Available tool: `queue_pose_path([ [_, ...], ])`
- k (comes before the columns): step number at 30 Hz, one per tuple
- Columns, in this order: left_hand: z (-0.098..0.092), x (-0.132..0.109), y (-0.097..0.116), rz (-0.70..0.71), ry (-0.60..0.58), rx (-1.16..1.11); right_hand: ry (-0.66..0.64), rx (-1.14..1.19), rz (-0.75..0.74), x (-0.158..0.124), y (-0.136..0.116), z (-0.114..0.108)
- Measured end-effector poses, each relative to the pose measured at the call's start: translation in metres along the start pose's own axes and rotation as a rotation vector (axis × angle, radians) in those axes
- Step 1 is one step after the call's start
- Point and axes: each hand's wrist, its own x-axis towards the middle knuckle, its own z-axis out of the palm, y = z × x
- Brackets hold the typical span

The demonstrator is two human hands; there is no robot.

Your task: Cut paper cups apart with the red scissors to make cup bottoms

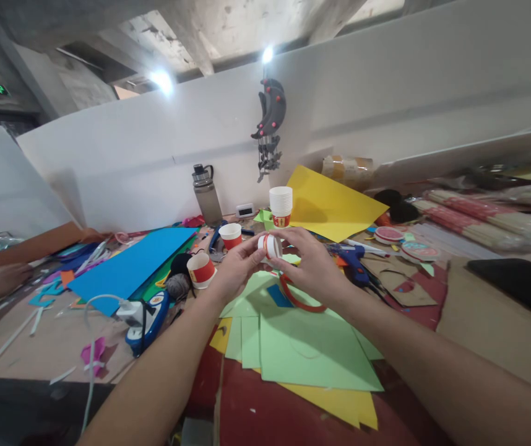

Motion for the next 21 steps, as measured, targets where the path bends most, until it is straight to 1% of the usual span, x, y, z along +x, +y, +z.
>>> queue_pose_path([
  [9, -0.0006, -0.0001, -0.0026, -0.011, 0.015, 0.016, -0.012, -0.026, 0.012, -0.0001, -0.0025, -0.0019],
  [16, -0.0019, 0.0005, -0.0039, -0.013, -0.002, 0.042, -0.015, -0.034, 0.015, -0.0012, -0.0012, -0.0021],
  [21, -0.0027, 0.0005, -0.0062, -0.011, 0.016, 0.029, -0.015, -0.022, -0.002, -0.0006, -0.0002, -0.0025],
])
